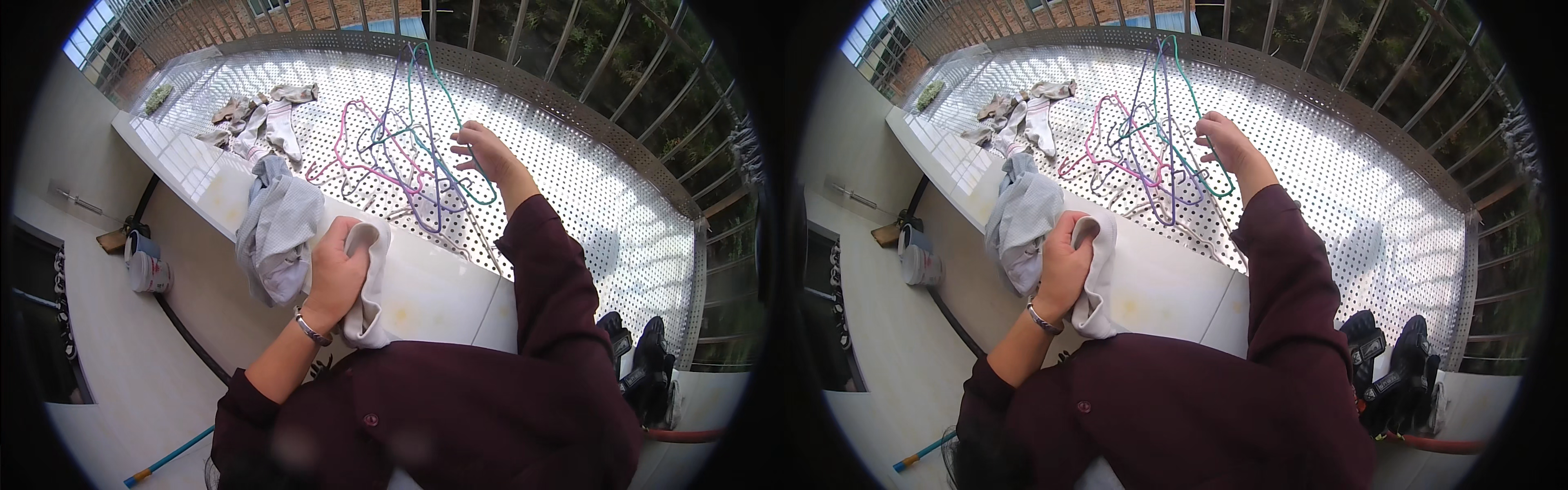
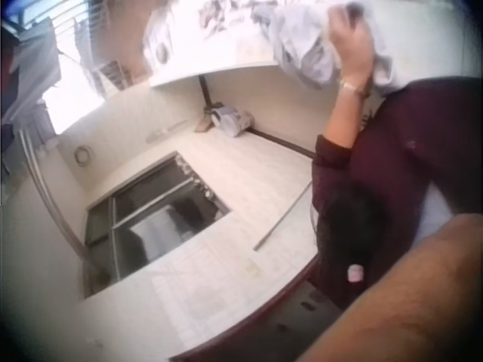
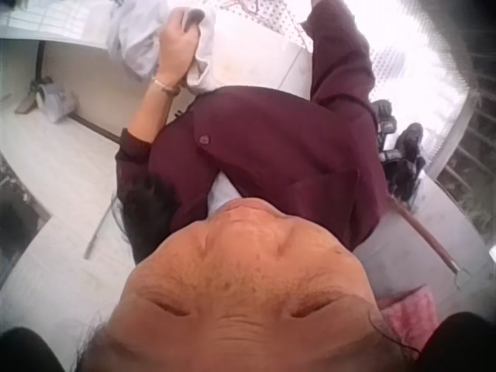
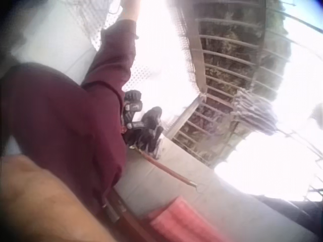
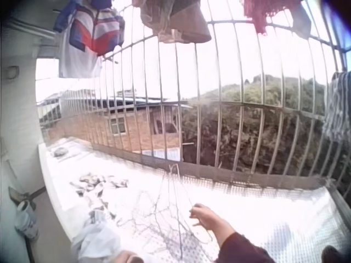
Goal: The person hangs several garments on a balcony clothesline using a long wooden pole and plastic hangers. They pick up each item, place it on a hanger, and use the pole to lift and secure the hanger on the line.
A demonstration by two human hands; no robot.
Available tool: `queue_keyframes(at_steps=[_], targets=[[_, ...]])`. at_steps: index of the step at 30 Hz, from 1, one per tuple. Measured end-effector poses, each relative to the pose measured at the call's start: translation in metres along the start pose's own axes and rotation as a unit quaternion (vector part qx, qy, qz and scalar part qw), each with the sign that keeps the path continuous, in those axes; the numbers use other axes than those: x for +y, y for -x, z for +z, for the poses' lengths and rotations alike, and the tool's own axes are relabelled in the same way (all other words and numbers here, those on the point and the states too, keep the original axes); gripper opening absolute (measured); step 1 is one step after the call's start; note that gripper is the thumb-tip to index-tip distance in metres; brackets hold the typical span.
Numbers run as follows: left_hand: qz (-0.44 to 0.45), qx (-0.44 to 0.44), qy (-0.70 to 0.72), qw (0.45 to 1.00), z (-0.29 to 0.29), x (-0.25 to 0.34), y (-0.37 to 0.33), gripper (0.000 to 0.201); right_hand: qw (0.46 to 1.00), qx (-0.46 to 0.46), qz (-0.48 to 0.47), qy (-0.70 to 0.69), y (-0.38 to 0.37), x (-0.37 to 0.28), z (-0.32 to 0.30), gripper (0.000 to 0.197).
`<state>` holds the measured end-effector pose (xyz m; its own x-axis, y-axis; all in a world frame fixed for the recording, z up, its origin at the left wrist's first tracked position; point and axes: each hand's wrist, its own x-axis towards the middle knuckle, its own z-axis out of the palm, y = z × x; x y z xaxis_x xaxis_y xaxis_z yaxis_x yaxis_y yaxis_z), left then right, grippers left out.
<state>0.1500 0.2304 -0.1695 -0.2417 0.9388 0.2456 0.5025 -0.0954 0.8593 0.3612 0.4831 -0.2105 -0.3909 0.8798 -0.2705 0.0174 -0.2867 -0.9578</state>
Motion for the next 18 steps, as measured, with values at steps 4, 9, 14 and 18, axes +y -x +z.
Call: queue_keyframes(at_steps=[4, 9, 14, 18], targets=[[0.006, -0.006, 0.016, 1.0, 0.0, 0.0, -0.001, 0.012, 0.992, -0.116, -0.027, -0.042, 0.027, -0.027, 0.044, 0.021], [-0.007, -0.017, 0.056, 0.998, -0.001, 0.001, -0.001, 0.009, 0.992, -0.095, -0.032, 0.076, 0.04, -0.039, 0.072, 0.024], [0.02, -0.01, 0.062, 0.998, 0.001, -0.006, 0.0, 0.01, 0.985, -0.059, -0.061, 0.153, 0.047, -0.053, 0.071, 0.023], [0.021, -0.019, 0.042, 0.999, -0.002, 0.0, 0.0, 0.011, 0.997, -0.063, -0.054, -0.01, 0.058, -0.059, 0.067, 0.028]])
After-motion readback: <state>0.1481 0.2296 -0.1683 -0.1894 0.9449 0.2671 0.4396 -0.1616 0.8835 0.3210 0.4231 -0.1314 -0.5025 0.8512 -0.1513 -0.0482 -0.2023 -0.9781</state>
